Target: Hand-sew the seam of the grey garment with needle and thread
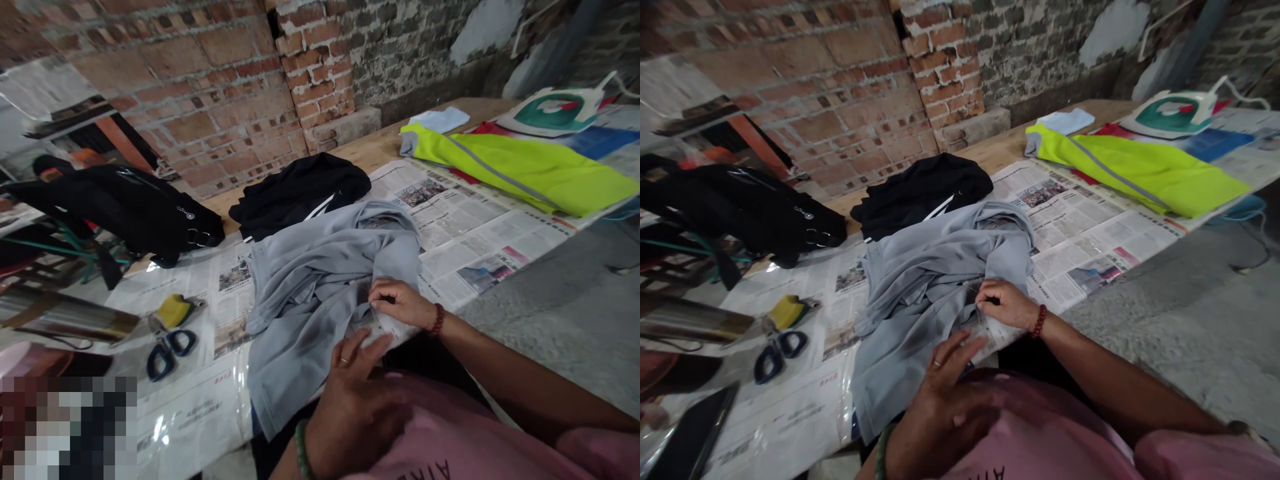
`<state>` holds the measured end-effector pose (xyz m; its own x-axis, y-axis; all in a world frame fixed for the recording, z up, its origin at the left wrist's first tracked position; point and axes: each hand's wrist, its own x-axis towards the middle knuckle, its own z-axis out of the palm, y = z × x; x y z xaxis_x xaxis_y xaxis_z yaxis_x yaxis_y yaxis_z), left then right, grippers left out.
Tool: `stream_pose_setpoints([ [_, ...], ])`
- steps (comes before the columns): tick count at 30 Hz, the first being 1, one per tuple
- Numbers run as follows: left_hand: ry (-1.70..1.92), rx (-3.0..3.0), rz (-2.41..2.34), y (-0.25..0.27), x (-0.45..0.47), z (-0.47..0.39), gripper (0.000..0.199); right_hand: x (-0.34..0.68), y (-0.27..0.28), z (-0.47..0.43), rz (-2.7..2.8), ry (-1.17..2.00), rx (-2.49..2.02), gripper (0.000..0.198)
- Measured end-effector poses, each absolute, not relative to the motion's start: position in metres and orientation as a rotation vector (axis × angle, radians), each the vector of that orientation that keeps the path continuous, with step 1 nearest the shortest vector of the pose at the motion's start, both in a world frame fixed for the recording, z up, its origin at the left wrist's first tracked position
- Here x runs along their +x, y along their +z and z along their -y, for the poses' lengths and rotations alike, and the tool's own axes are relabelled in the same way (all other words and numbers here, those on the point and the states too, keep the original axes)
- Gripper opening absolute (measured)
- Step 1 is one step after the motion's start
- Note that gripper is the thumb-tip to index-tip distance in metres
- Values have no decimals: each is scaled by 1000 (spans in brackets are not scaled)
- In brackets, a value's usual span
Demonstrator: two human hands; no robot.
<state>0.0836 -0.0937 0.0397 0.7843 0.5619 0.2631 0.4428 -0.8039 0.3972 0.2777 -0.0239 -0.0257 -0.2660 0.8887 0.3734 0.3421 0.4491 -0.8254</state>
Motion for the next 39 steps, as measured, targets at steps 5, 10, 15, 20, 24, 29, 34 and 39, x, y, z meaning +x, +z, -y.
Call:
stream_pose_setpoints([
  [5, 758, 2460, -905, 31, 55, 88, 22, 278, -27, 24, 1816, 785, -1062, 13],
  [10, 873, 2251, -1509, -3, 57, 68, 44, 277, -28, 26, 1798, 811, -1076, 13],
  [15, 888, 2255, -1457, -22, 63, 52, 34, 285, -14, 16, 1565, 1010, -1152, 16],
  [20, 962, 2125, -1389, -25, 60, 47, 26, 302, 35, -20, 1195, 1167, -1025, 23],
  [24, 943, 2100, -1377, -25, 60, 48, 23, 313, 79, -59, 1005, 1253, -895, 30],
  [29, 970, 2088, -1395, -27, 59, 50, 21, 328, 111, -97, 925, 1173, -887, 16],
  [34, 969, 2100, -1398, -26, 58, 49, 20, 342, 136, -110, 962, 1048, -847, 11],
  [39, 964, 2073, -1397, -26, 59, 49, 19, 334, 145, -98, 1034, 1025, -870, 12],
])
